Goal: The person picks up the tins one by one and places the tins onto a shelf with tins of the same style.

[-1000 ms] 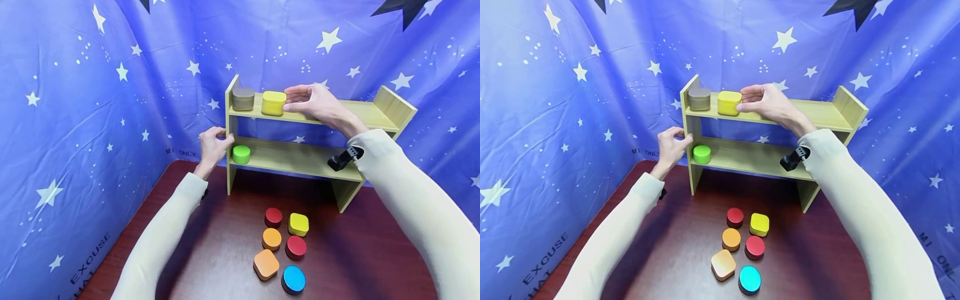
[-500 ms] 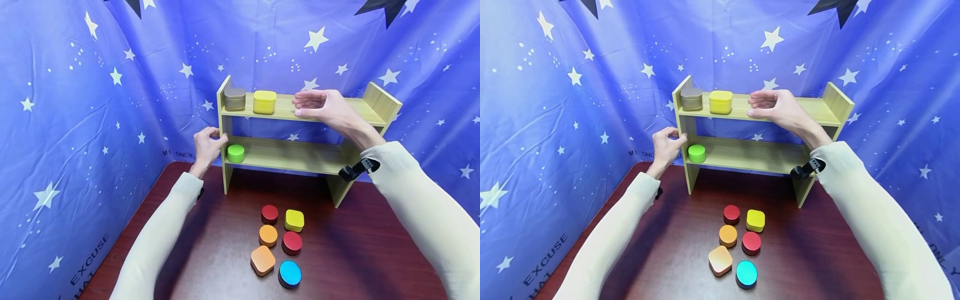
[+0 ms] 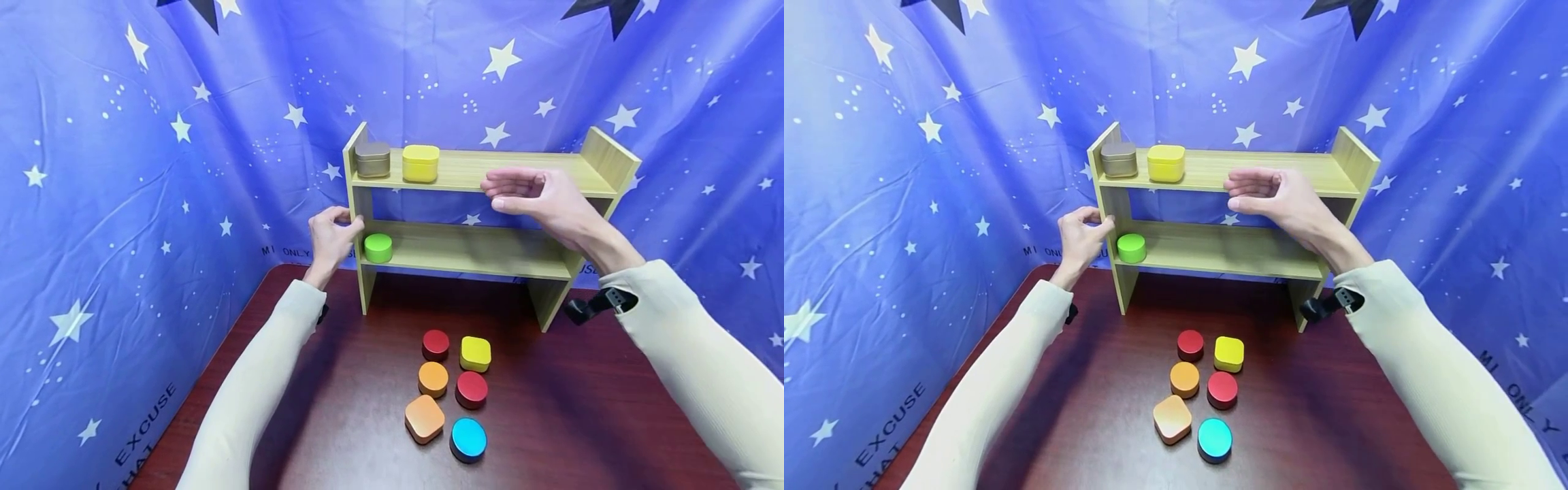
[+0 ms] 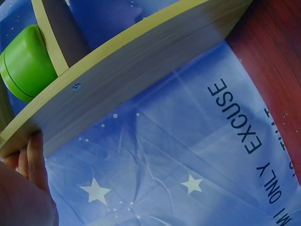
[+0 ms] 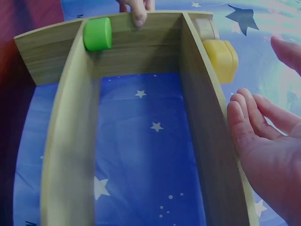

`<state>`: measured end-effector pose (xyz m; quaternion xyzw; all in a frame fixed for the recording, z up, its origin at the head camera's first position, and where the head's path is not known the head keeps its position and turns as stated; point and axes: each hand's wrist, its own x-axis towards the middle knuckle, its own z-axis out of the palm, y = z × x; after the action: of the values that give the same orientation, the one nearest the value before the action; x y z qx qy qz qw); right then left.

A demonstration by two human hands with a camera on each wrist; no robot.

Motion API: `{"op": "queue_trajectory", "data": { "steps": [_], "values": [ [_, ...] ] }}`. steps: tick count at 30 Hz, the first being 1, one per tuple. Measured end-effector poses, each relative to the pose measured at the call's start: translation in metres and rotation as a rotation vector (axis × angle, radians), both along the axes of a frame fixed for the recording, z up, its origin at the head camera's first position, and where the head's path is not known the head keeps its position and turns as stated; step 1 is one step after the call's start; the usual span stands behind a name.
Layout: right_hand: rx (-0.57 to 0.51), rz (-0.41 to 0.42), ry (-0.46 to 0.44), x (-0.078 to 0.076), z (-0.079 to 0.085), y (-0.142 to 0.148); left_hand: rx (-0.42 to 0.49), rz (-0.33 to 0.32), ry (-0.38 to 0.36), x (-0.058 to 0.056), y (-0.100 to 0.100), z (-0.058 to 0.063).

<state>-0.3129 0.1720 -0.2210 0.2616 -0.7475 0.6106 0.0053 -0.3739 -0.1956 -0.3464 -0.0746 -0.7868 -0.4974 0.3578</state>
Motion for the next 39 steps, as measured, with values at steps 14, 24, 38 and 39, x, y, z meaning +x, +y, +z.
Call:
{"op": "queue_trajectory", "data": {
  "steps": [14, 24, 38, 39],
  "values": [
    [0.112, 0.026, 0.019, 0.015, -0.05, 0.02, 0.015, 0.006, -0.008, 0.001, 0.0, 0.002],
    [0.176, 0.017, -0.031, 0.026, -0.087, 0.034, 0.008, 0.021, -0.006, 0.0, 0.001, 0.0],
    [0.222, 0.038, -0.094, 0.033, -0.138, 0.043, 0.0, 0.031, 0.009, -0.002, 0.002, -0.001],
    [0.236, 0.032, -0.091, 0.034, -0.142, 0.044, -0.002, 0.031, 0.009, -0.002, 0.002, -0.001]
  ]
}}
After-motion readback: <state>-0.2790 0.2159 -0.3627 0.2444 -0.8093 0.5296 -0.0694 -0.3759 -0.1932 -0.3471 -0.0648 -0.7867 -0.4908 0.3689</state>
